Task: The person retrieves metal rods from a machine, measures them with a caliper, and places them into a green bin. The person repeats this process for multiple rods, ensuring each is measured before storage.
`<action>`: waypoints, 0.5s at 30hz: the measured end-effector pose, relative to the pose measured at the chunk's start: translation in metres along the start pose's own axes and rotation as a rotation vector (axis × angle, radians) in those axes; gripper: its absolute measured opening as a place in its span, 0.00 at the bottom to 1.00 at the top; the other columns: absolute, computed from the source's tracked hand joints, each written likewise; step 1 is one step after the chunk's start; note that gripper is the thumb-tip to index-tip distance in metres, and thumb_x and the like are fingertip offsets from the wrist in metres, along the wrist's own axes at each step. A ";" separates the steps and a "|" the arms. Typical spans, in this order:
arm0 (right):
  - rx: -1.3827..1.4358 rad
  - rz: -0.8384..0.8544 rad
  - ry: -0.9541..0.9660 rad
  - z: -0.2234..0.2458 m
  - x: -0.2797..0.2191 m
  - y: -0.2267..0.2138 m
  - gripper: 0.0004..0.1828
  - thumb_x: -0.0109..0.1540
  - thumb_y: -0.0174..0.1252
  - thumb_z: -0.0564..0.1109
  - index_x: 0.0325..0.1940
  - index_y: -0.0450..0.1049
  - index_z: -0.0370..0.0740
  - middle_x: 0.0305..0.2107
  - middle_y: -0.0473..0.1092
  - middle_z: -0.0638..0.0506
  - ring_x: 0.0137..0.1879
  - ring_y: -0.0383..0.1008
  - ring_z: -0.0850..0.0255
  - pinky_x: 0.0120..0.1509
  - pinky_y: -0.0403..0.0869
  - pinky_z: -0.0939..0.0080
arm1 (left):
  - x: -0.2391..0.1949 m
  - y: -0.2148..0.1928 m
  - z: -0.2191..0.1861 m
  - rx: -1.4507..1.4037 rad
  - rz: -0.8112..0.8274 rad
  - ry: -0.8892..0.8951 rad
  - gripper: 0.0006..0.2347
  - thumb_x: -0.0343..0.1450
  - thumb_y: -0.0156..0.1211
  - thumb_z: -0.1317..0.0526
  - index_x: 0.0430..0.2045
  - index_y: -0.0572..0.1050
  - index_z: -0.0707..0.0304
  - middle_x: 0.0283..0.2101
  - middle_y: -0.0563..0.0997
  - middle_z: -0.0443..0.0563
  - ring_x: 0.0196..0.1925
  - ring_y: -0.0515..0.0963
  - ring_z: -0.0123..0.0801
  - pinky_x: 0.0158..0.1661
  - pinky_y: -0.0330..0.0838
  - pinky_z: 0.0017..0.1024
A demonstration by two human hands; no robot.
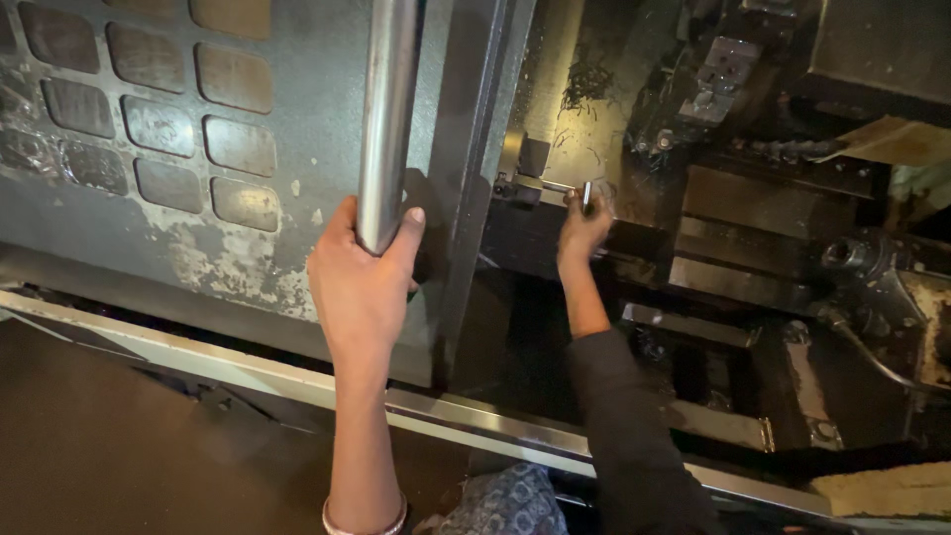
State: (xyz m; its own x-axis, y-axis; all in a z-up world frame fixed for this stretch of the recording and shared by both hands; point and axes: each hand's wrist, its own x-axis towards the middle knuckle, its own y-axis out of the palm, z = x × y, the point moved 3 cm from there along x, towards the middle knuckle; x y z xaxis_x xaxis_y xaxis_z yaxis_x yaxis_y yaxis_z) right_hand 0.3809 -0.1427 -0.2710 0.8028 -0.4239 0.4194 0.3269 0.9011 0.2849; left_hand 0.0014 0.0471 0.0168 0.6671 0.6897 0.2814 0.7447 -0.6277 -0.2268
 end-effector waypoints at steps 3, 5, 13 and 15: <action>-0.001 0.004 -0.017 0.004 0.000 0.000 0.06 0.60 0.66 0.34 0.40 0.75 0.33 0.32 0.75 0.51 0.39 0.76 0.64 0.49 0.73 0.64 | -0.002 0.001 0.000 -0.033 -0.005 -0.004 0.13 0.67 0.67 0.55 0.32 0.77 0.68 0.18 0.76 0.50 0.16 0.77 0.28 0.21 0.71 0.30; 0.088 0.012 -0.010 0.006 0.000 0.001 0.08 0.59 0.64 0.33 0.41 0.74 0.35 0.32 0.75 0.53 0.38 0.77 0.65 0.47 0.75 0.64 | -0.002 0.001 -0.001 -0.043 -0.012 -0.009 0.13 0.67 0.67 0.55 0.32 0.77 0.68 0.18 0.76 0.50 0.16 0.77 0.28 0.20 0.71 0.30; 0.040 -0.001 0.034 0.009 -0.001 0.002 0.06 0.60 0.65 0.33 0.39 0.76 0.31 0.30 0.77 0.50 0.37 0.79 0.63 0.48 0.75 0.64 | -0.001 -0.001 0.000 -0.031 -0.017 0.003 0.13 0.67 0.68 0.55 0.31 0.76 0.68 0.18 0.76 0.49 0.15 0.76 0.27 0.20 0.71 0.28; -0.002 -0.007 0.044 0.013 -0.004 0.002 0.05 0.60 0.66 0.34 0.39 0.77 0.31 0.29 0.78 0.49 0.37 0.78 0.63 0.48 0.74 0.64 | -0.001 -0.001 0.001 -0.050 -0.024 -0.005 0.13 0.67 0.67 0.55 0.32 0.76 0.67 0.18 0.76 0.49 0.15 0.76 0.26 0.20 0.70 0.28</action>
State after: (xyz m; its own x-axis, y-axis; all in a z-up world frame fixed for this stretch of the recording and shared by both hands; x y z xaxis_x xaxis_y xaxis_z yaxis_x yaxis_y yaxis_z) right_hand 0.3721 -0.1406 -0.2607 0.8215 -0.4259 0.3792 0.3339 0.8983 0.2856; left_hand -0.0001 0.0472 0.0155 0.6493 0.7066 0.2813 0.7586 -0.6282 -0.1728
